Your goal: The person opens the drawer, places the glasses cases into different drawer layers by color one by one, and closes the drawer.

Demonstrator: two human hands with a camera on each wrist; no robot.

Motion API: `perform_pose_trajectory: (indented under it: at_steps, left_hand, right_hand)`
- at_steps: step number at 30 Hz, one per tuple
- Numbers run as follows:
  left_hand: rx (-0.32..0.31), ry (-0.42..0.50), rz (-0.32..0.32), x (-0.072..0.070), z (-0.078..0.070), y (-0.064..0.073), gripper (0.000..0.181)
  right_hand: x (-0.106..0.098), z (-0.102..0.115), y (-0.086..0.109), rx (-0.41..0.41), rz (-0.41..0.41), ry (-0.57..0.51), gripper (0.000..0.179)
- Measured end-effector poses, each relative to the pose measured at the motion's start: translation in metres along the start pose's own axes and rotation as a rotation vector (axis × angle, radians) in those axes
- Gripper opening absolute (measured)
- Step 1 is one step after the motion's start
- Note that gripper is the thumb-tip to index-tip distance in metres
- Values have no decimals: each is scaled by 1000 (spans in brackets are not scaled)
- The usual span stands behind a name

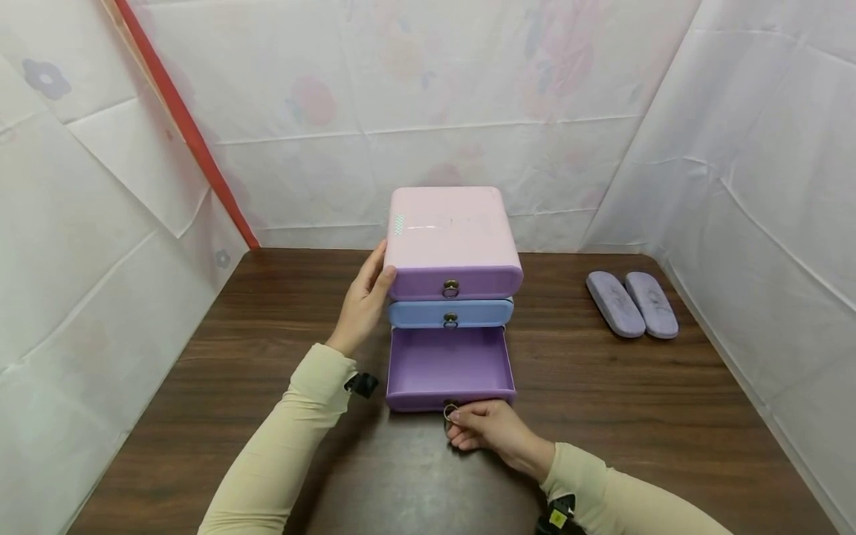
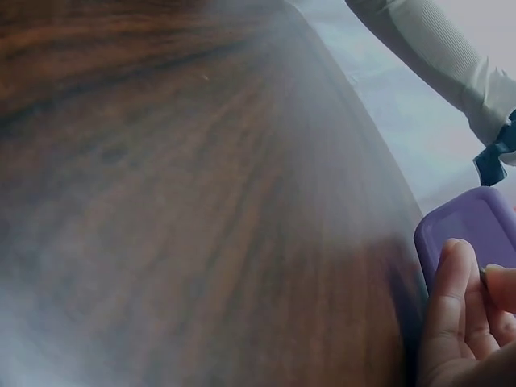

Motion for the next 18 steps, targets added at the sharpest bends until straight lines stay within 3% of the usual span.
perform_pose_trajectory:
  at_steps: [18]
  left_hand:
    - [3, 11, -4, 1, 1, 0, 54]
  right_hand:
    - [6, -9, 21, 48, 22, -19, 35]
Point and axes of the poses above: each hand's wrist, its own y-axis away from the middle knuckle, its own x-axis out of the palm, z = x × y, the point moved 2 cm from there along -y, towards the middle knuckle, and after that the axes turned 7 degrees about -z, right-handed, at the moved point
